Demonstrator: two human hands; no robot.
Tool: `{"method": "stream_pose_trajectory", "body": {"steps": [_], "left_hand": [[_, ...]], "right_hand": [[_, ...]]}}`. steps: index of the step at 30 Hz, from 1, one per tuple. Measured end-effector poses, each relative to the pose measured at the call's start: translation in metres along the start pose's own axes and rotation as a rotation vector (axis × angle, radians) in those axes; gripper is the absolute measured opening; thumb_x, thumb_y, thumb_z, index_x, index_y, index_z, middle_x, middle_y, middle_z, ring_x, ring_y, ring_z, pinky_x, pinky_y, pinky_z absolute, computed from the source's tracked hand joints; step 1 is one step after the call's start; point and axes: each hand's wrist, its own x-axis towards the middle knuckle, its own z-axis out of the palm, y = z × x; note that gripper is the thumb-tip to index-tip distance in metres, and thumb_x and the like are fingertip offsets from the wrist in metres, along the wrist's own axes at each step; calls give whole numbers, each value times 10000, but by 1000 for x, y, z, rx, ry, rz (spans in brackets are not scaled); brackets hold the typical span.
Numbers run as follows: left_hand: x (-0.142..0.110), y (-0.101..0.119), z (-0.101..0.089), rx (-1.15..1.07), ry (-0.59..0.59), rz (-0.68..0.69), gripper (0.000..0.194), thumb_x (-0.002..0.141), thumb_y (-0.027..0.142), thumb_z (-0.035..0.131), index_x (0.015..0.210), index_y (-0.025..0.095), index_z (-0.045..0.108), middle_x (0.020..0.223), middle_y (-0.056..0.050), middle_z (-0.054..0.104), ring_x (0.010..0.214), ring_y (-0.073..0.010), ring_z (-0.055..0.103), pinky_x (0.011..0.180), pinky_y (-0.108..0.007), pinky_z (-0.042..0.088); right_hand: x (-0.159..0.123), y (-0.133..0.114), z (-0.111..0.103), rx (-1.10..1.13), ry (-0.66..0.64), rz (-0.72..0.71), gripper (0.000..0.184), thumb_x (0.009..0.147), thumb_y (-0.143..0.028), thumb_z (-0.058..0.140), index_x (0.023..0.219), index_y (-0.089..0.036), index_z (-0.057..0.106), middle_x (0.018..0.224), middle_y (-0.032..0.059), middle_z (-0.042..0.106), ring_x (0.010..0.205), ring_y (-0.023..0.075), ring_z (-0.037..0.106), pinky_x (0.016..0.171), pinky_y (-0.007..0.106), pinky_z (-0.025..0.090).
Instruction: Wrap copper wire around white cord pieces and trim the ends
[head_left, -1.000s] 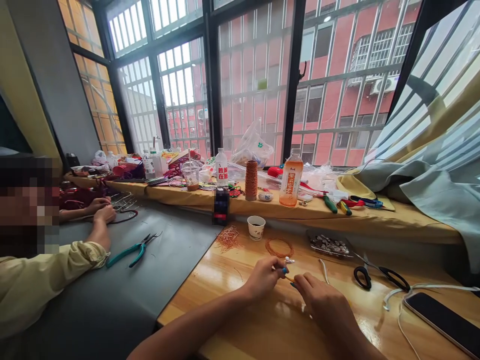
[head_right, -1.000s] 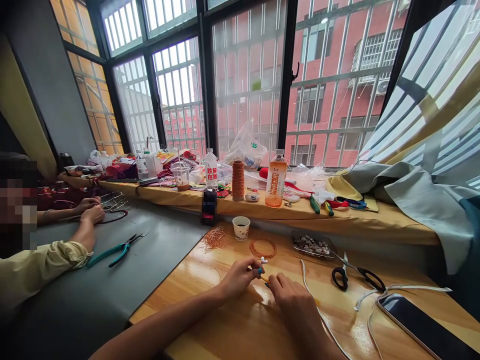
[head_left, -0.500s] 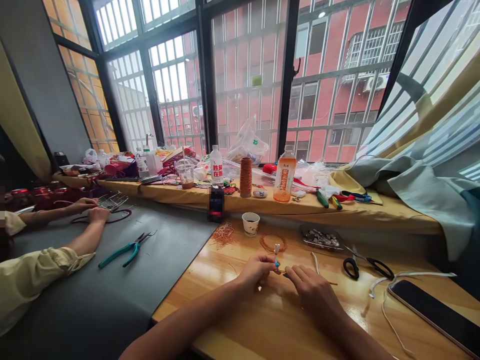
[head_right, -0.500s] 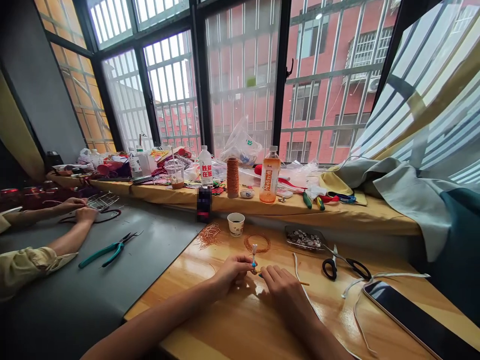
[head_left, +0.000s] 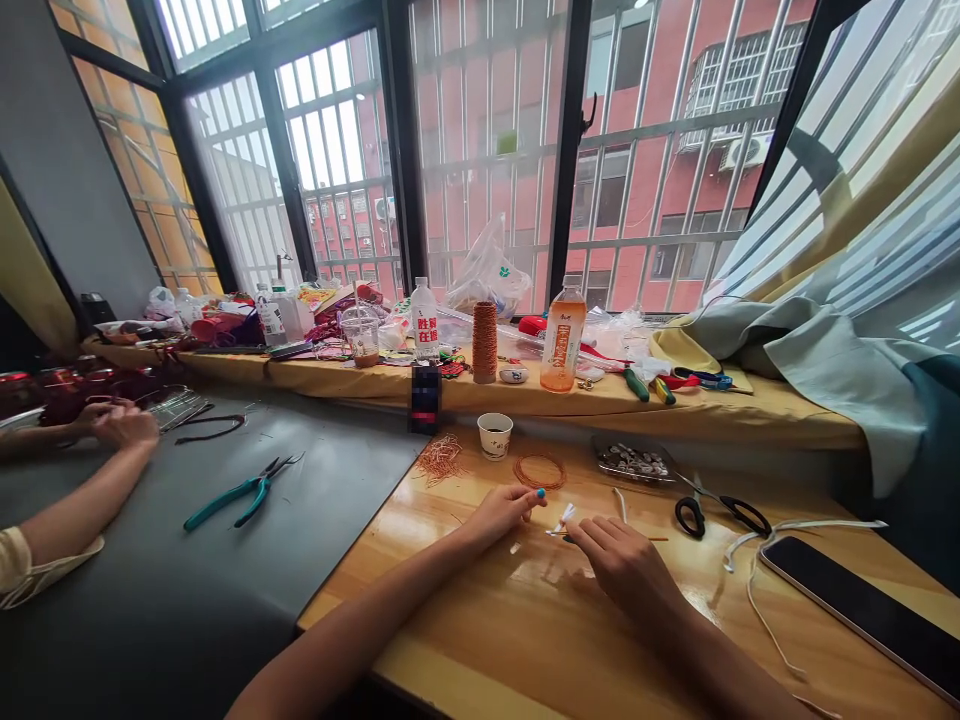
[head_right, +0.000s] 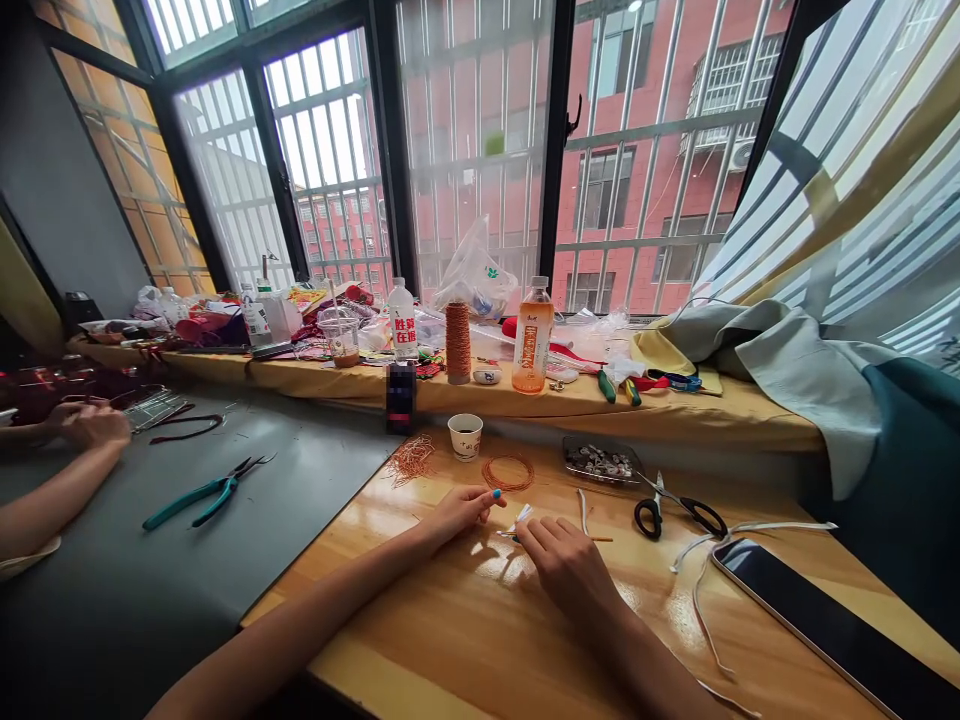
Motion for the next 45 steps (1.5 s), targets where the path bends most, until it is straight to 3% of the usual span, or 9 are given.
{"method": "stream_pose_trajectory", "body": {"steps": [3, 6, 10, 14, 25, 30, 36, 41, 45], "left_hand": [[-4, 4, 1, 102, -97, 79, 442, 712, 503, 456, 831, 121, 644, 523, 44, 430, 496, -58, 318, 489, -195, 238], [-8, 7, 2, 51, -166, 94, 363, 662, 444, 547, 795, 125, 655, 580, 31, 496, 552, -69, 352, 522, -198, 248], [-9, 7, 3, -139, -124, 1, 310, 603, 400, 616, 736, 120, 635, 510, 51, 425, 479, -49, 283, 460, -205, 184], [-8, 9, 0, -282, -82, -50, 250, 592, 362, 624, 685, 134, 577, 453, 82, 320, 399, -32, 193, 414, -220, 105], [-1, 2, 3, -248, 104, 61, 118, 619, 241, 550, 572, 137, 520, 529, 42, 496, 447, -48, 349, 457, -200, 234], [1, -1, 2, -260, 125, 63, 90, 620, 216, 532, 575, 137, 529, 556, 36, 521, 466, -54, 380, 474, -196, 257], [1, 1, 1, -275, 101, 53, 89, 613, 215, 541, 572, 138, 522, 552, 32, 524, 461, -53, 381, 464, -193, 254], [1, 0, 1, -283, 106, 57, 102, 622, 236, 547, 594, 138, 537, 558, 23, 528, 473, -60, 398, 464, -191, 263], [3, -4, 1, -298, 75, 94, 140, 619, 268, 567, 602, 130, 551, 570, 9, 539, 499, -70, 421, 475, -192, 279]], "right_hand": [[0, -1, -1, -2, -2, -92, 304, 851, -75, 271, 782, -129, 562, 577, 19, 532, 536, 135, 447, 550, 261, 300], [0, -2, -3, 7, -21, -172, 257, 842, -73, 303, 832, -112, 557, 626, 32, 548, 574, 141, 460, 578, 268, 318], [1, -3, -4, 40, -35, -204, 240, 834, -67, 313, 833, -111, 549, 667, 44, 553, 604, 148, 466, 598, 274, 328], [-2, -2, 1, 74, -73, -168, 253, 828, -55, 299, 832, -120, 543, 663, 43, 538, 613, 155, 459, 602, 278, 331], [-2, -7, 1, 224, -337, 105, 181, 820, -128, 336, 788, -161, 511, 700, 42, 544, 620, 156, 502, 553, 253, 354], [-4, -5, 4, 337, -311, 145, 207, 823, -147, 342, 999, -157, 450, 735, 54, 584, 633, 152, 544, 542, 237, 378], [-4, -6, 2, 276, -351, 141, 139, 757, -72, 371, 796, -175, 454, 675, 16, 535, 583, 141, 492, 525, 233, 353], [-3, -2, 2, 169, -251, 85, 233, 726, -48, 372, 886, -165, 495, 770, 50, 551, 627, 149, 504, 547, 241, 365], [-2, -1, 0, 156, -256, 66, 199, 754, -95, 408, 910, -166, 510, 781, 56, 551, 665, 163, 514, 585, 261, 384]]}}
